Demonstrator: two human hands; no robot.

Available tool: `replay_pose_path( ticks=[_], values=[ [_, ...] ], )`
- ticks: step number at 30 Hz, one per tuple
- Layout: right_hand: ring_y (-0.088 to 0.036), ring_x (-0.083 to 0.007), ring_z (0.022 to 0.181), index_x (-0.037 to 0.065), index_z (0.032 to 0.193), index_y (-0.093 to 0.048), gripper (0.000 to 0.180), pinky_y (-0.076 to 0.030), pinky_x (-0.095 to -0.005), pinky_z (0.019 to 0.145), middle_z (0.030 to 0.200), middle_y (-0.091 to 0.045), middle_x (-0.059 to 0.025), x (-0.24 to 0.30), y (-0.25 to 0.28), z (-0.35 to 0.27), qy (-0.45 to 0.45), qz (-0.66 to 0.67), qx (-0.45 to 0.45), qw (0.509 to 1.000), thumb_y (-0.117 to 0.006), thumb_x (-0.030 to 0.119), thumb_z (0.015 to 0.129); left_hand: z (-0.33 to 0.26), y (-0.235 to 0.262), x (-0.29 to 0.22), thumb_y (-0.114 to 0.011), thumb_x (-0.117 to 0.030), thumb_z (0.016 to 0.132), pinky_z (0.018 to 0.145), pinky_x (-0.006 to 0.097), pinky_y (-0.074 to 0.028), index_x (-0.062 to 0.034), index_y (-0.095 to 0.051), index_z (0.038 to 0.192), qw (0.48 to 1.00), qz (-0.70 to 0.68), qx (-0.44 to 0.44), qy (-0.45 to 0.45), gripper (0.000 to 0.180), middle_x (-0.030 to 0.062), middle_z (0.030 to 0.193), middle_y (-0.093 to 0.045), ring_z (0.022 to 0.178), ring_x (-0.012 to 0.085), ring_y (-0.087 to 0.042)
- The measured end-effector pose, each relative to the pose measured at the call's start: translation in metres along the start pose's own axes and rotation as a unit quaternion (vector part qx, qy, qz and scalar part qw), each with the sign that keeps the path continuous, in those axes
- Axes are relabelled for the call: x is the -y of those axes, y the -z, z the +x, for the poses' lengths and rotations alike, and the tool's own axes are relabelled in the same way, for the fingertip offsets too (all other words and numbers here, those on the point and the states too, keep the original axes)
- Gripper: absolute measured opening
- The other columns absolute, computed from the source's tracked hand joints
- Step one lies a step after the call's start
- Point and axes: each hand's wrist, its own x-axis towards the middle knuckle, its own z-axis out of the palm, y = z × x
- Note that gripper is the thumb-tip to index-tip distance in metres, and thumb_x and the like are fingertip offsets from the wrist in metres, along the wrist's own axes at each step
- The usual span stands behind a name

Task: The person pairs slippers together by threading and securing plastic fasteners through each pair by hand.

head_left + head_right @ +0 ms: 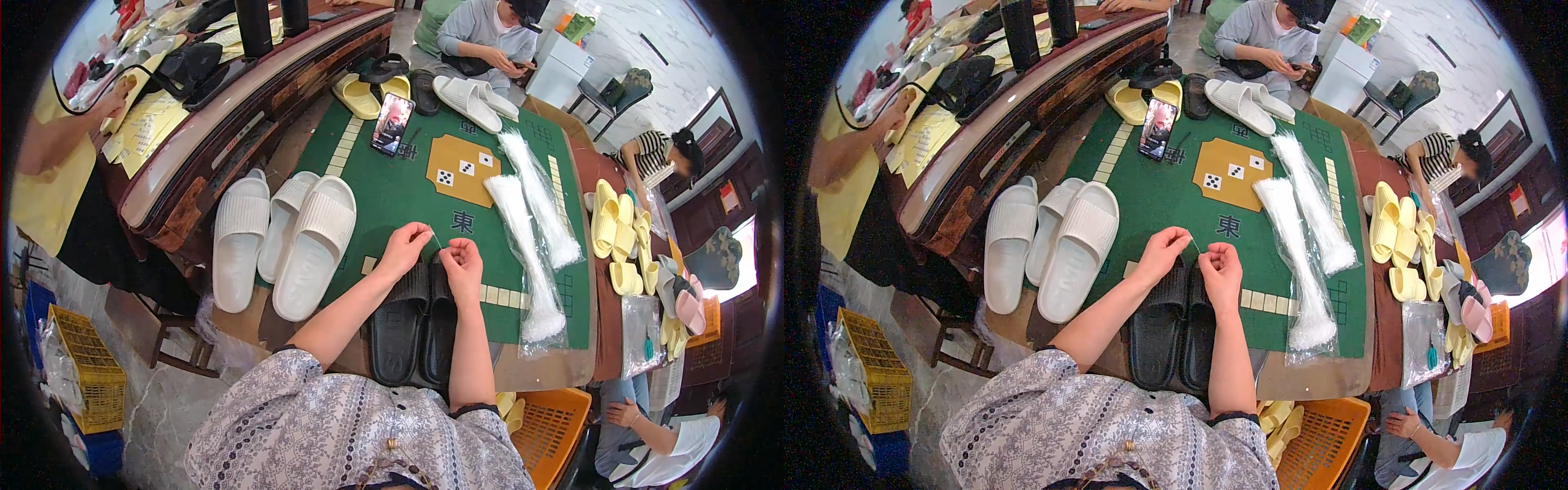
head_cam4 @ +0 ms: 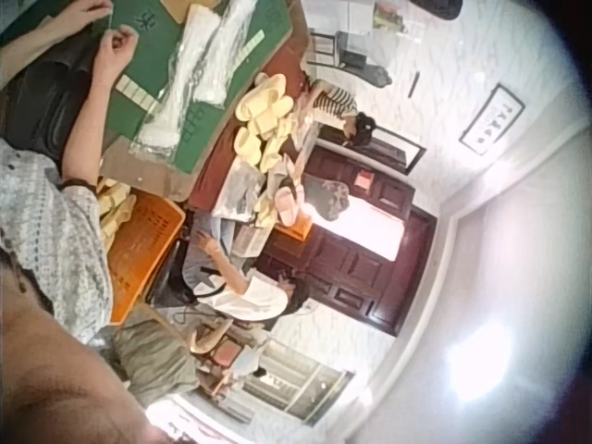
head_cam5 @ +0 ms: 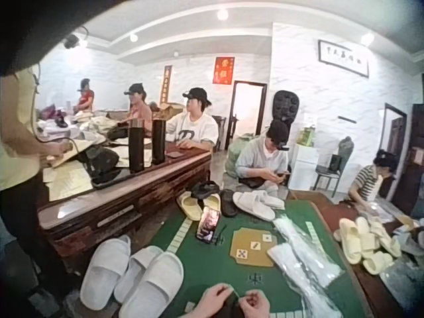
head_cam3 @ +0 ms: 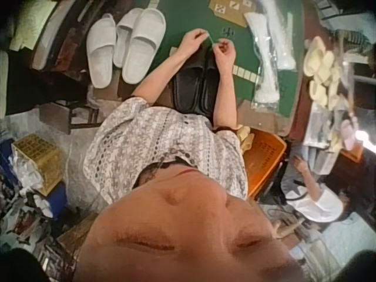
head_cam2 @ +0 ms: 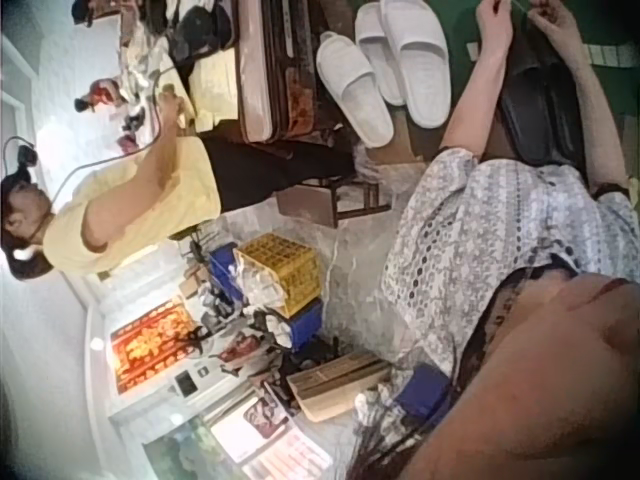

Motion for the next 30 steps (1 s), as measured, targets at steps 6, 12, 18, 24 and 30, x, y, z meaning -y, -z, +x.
replay_pose_path(
  ticks=[6,12,18,24,30],
  values=[
    [-0.052,-0.0049,0.067,0.001,0.101,-0.053,0.024,-0.044,-0.0193,0.061,0.081,-0.058,-0.0003,-0.001,0.001,-0.001,0.005,0.004,-0.002,1.0,-0.066,0.0,0.082,-0.005,0.0,-0.007,-0.061,-0.015,0.09,0.067,0.025,-0.045,0.0001,-0.063,0.096,0.993,0.089,0.065,-0.043,0.016,0.0,0.083,-0.062,0.075,0.0074,-0.053],
    [-0.051,-0.0047,0.066,0.003,0.1,-0.054,0.021,-0.043,-0.0188,0.06,0.078,-0.057,0.0011,-0.002,0.001,0.001,0.008,0.0,-0.014,1.0,-0.063,0.001,0.082,0.0,0.0,-0.004,-0.059,-0.015,0.091,0.069,0.022,-0.042,0.0,-0.062,0.097,1.0,0.016,0.014,0.001,0.017,-0.0028,0.083,-0.058,0.077,0.0069,-0.051],
    [-0.053,-0.0063,0.067,0.003,0.1,-0.056,0.023,-0.045,-0.0223,0.061,0.077,-0.057,0.0009,-0.018,0.004,0.008,0.033,0.002,-0.044,0.998,-0.063,0.001,0.079,0.002,0.001,-0.001,-0.061,-0.018,0.091,0.075,0.025,-0.048,-0.0007,-0.065,0.101,0.997,0.053,0.038,-0.033,0.02,0.003,0.089,-0.066,0.083,0.0093,-0.058],
    [-0.051,-0.0056,0.067,0.001,0.101,-0.054,0.021,-0.043,-0.0207,0.062,0.078,-0.056,0.0006,-0.02,0.001,0.011,0.013,0.065,-0.077,0.995,-0.059,0.0,0.08,-0.013,-0.004,-0.031,-0.065,-0.014,0.089,0.072,0.024,-0.048,-0.0026,-0.062,0.106,0.985,0.115,-0.02,-0.125,0.021,0.0043,0.088,-0.062,0.081,0.0109,-0.059],
    [-0.051,-0.0069,0.069,0.001,0.102,-0.053,0.023,-0.044,-0.0217,0.064,0.078,-0.056,0.0003,-0.025,0.01,0.011,0.022,0.095,-0.101,0.99,-0.059,0.0,0.08,-0.071,-0.01,-0.079,-0.068,-0.015,0.083,0.055,0.031,-0.044,-0.0072,-0.065,0.1,0.932,0.306,0.084,-0.176,0.019,0.007,0.068,-0.059,0.059,0.0168,-0.056]
  ],
)
